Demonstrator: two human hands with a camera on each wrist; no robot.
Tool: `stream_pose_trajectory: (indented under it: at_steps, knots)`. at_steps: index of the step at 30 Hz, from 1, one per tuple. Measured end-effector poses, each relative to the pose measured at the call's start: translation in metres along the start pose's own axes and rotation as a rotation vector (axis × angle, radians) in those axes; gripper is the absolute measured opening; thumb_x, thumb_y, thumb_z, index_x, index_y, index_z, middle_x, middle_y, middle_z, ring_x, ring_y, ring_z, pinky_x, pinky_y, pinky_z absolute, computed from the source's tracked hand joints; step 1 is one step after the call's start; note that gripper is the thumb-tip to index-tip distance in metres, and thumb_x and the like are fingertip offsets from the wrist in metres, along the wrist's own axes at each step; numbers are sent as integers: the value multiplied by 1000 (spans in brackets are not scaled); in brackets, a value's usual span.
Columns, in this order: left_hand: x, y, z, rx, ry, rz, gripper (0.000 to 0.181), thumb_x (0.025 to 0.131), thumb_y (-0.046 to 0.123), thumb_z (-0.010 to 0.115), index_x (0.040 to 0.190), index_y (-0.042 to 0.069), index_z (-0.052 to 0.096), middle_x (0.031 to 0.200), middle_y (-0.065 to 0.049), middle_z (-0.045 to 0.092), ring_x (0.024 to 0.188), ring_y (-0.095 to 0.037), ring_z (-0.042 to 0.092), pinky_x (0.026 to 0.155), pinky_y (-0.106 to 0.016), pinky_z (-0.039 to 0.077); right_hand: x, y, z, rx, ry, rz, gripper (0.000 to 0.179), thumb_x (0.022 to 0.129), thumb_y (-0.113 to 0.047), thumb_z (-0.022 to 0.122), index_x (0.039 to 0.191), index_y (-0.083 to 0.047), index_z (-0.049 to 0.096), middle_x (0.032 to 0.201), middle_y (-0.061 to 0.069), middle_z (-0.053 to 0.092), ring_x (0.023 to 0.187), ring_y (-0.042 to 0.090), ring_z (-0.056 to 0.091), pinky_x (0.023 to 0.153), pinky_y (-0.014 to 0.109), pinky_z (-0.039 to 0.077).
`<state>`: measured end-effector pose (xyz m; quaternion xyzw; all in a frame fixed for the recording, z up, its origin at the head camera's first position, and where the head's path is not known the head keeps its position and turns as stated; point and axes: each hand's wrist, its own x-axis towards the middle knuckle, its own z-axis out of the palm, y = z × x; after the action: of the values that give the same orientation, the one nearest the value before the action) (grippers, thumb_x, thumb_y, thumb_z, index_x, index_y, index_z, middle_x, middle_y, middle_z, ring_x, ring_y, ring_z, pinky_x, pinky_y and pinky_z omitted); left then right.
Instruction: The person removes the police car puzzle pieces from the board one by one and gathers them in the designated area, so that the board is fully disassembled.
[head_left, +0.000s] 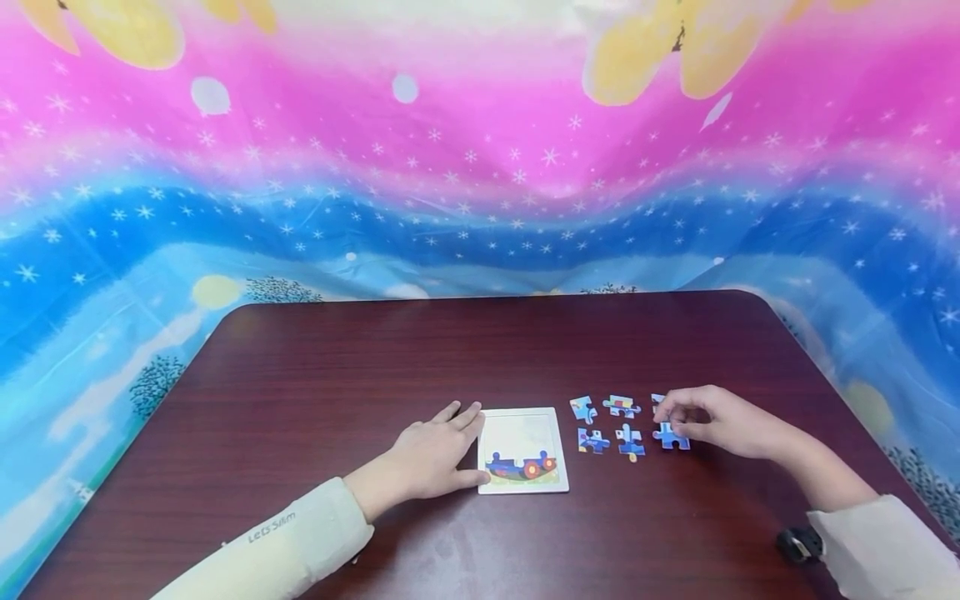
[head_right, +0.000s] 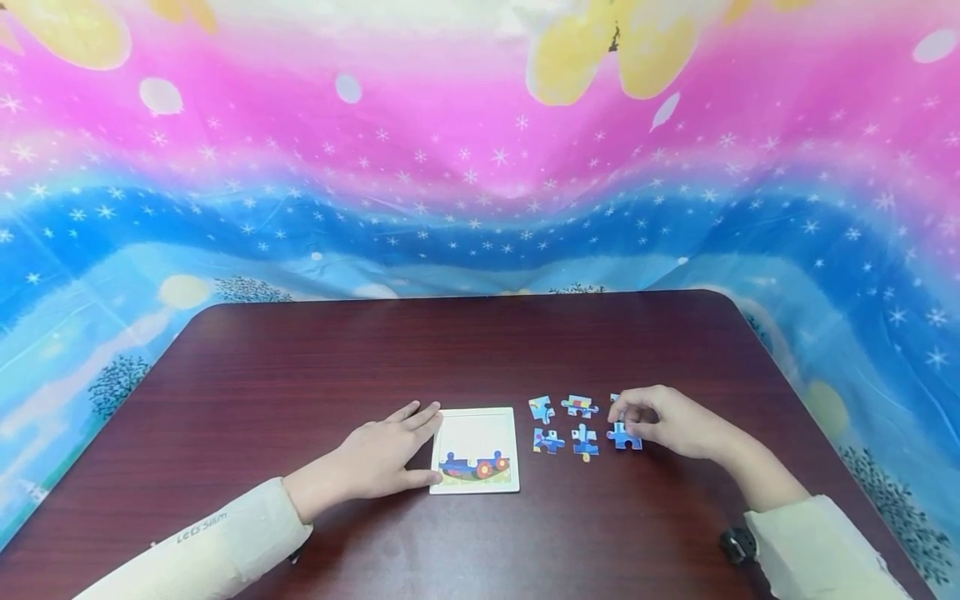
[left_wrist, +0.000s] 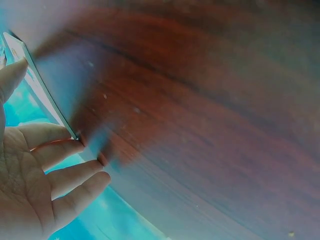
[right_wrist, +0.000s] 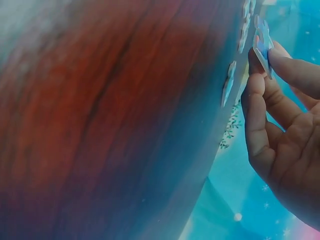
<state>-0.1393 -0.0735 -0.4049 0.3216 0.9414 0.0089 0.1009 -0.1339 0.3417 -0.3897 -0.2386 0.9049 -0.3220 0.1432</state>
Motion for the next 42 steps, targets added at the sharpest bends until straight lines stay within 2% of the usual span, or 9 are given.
stream_pose_trajectory:
  at_steps: [5, 14, 23, 30, 36, 42]
  knots:
    - [-1, 0, 0, -3, 2, 0, 82, 89, 61, 62, 151, 10, 43, 161, -4, 37, 148, -28, 37, 90, -56, 53, -1, 4, 0, 13, -19, -8, 18, 95, 1, 59, 108, -9, 66, 81, -5, 61, 72, 4, 53, 64, 24, 44]
    - [-1, 0, 1, -5, 2, -1, 83, 89, 61, 61, 152, 10, 42, 161, -4, 36, 148, -28, 36, 90, -56, 53, -2, 10, 1, -56, 15, 22, 22, 92, 5, 59, 107, -9, 66, 81, -7, 60, 72, 0, 52, 63, 23, 44]
    - [-1, 0, 0, -19, -2, 0, 82, 89, 60, 62, 151, 10, 43, 161, -4, 36, 148, -28, 35, 91, -57, 53, 2, 5, -2, -59, 39, 32, 16, 94, -8, 65, 109, -11, 67, 90, -3, 68, 73, 3, 57, 65, 23, 49]
    - [0, 0, -1, -13, -5, -2, 82, 90, 61, 61, 152, 11, 42, 161, -3, 35, 149, -27, 35, 90, -57, 53, 25, -16, 7, -56, 40, -11, 17, 93, -12, 68, 110, -10, 68, 89, -3, 68, 76, 1, 56, 65, 24, 50]
    - [1, 0, 0, -4, -7, 1, 82, 90, 62, 61, 152, 11, 42, 161, -3, 35, 148, -27, 35, 90, -55, 53, 56, -41, 20, -45, -7, -81, 17, 94, -6, 65, 111, -7, 68, 90, -3, 69, 78, 3, 57, 71, 25, 52]
    - [0, -2, 1, -8, -6, -8, 83, 89, 62, 61, 152, 12, 42, 162, -2, 35, 149, -27, 35, 91, -56, 52, 86, -67, 38, -30, -74, -120, 17, 94, -5, 65, 110, -8, 69, 83, -6, 62, 72, 6, 54, 70, 24, 50]
